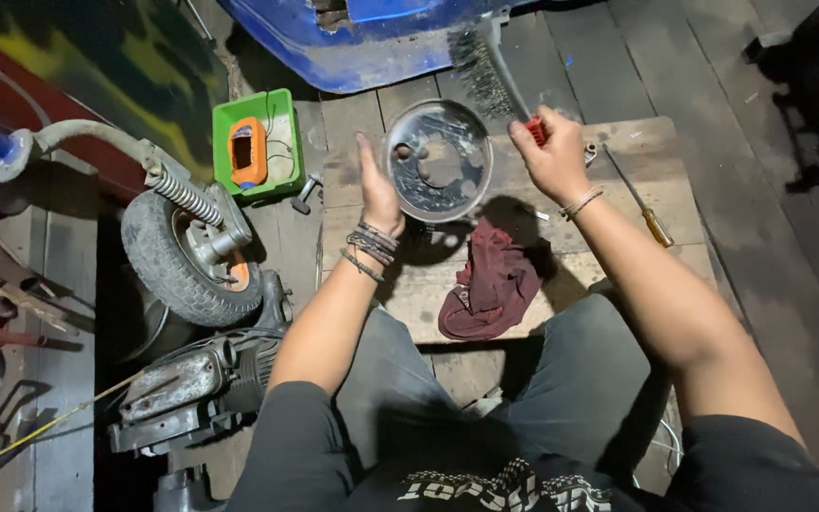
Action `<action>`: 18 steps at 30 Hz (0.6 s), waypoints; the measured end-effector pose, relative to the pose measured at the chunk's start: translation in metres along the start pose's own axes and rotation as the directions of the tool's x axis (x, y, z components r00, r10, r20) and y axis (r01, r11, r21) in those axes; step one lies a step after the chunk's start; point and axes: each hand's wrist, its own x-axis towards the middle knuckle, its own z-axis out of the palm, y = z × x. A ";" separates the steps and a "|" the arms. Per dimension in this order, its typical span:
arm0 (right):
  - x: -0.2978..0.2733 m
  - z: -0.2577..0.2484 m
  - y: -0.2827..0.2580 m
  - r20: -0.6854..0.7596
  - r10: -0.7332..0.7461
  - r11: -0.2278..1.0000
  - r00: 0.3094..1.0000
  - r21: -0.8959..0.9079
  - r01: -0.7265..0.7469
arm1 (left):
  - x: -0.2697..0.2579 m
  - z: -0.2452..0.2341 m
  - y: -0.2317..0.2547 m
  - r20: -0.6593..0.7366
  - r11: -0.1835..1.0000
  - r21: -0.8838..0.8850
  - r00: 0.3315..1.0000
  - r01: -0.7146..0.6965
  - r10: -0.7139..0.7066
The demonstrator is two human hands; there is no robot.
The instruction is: Cleaning a circular motorcycle component using a wire brush and a rag to remove dirt and rust.
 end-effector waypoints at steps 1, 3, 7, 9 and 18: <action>0.000 0.000 -0.002 0.000 0.001 1.000 1.000 0.000 -0.001 | 0.029 -0.062 -0.023 0.000 1.000 0.000 1.000 0.001 -0.001; -0.001 -0.001 -0.007 0.029 -0.082 0.995 0.996 -0.061 0.084 | 0.099 -0.137 -0.068 0.013 0.992 0.128 1.000 0.002 -0.004; -0.002 -0.002 -0.009 0.048 -0.086 0.994 0.995 -0.065 0.089 | 0.098 -0.131 -0.073 0.017 0.990 0.134 0.999 0.043 -0.045; -0.003 -0.003 -0.010 0.088 -0.120 0.984 0.989 -0.124 0.130 | 0.078 -0.114 -0.072 -0.001 0.974 0.208 0.996 -0.086 0.088; 0.002 -0.039 -0.038 0.322 0.087 0.971 0.943 -0.237 -0.009 | 0.024 -0.053 0.014 -0.068 0.987 -0.025 0.986 -0.156 0.154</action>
